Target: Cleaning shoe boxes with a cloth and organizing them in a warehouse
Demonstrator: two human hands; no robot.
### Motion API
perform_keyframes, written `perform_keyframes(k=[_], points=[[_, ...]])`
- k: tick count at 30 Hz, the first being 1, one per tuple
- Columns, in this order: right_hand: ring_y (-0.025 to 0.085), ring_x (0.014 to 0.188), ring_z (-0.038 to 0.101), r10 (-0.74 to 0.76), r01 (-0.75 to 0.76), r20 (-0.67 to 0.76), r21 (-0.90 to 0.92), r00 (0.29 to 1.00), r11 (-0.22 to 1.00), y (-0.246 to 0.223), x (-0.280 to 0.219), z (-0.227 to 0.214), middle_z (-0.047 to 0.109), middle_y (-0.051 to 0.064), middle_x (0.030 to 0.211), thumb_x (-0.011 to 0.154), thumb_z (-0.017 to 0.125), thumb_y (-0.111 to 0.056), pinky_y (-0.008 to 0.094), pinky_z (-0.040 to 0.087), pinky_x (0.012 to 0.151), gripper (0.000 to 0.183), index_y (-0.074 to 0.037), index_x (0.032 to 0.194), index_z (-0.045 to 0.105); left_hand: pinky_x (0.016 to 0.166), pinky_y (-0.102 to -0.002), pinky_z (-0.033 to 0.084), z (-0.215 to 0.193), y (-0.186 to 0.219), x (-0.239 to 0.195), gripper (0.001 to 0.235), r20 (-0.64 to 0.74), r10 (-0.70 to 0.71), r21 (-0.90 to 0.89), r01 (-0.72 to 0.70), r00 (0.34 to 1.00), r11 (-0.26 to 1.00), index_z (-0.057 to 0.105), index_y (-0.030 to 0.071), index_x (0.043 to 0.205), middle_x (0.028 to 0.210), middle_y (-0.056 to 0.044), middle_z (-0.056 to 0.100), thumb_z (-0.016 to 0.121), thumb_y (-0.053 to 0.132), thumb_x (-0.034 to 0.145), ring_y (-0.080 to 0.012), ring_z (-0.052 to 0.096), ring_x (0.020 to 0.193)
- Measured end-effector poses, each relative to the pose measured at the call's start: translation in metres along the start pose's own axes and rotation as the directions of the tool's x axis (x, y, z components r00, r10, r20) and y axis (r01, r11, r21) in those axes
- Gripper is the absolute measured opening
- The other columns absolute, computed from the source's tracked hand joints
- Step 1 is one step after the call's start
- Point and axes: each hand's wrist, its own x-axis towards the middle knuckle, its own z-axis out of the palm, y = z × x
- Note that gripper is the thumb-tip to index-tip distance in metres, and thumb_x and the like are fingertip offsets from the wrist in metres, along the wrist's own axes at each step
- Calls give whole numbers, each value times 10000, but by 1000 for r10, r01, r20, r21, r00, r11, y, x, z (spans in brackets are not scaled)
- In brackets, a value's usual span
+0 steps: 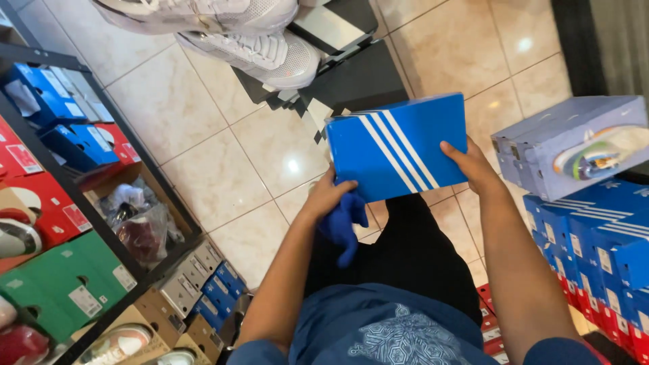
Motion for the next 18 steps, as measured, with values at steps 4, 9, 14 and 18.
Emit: perform_keyframes(k=[4, 9, 14, 18], points=[[247, 1557, 245, 347, -372, -238, -68, 907, 926, -56, -113, -7, 259, -35, 1700, 834, 570, -518, 592, 188, 1243, 907, -286, 1636, 215, 1100, -352, 426, 11, 4, -51, 939, 66, 155, 77, -160, 986, 984, 423, 200, 1568, 1387, -78, 613, 667, 460, 699, -250, 583, 1256], [334, 1370, 417, 113, -74, -74, 409, 991, 909, 83, -181, -107, 400, 137, 1570, 856, 439, -277, 573, 339, 1141, 792, -179, 1622, 261, 1149, -494, 401, 29, 44, -156, 869, 369, 319, -67, -317, 873, 946, 369, 184, 1565, 1612, -150, 420, 589, 427, 761, -342, 471, 1426], [368, 1415, 420, 338, -85, -324, 599, 884, 796, 34, -364, -91, 420, 115, 1577, 782, 491, -263, 575, 334, 1169, 834, -265, 1588, 279, 1219, -373, 325, 76, 58, -193, 856, 550, 300, -376, -90, 779, 922, 314, 22, 1577, 1638, -144, 356, 648, 146, 798, -230, 363, 1509], [421, 1389, 440, 442, -99, -347, 684, 827, 723, 99, -416, -136, 436, 152, 1574, 761, 530, -303, 581, 315, 1175, 898, -204, 1617, 278, 1184, -400, 373, 128, 105, -209, 869, 530, 252, -42, -272, 809, 961, 284, 161, 1573, 1568, -155, 445, 661, 403, 829, -248, 432, 1455]])
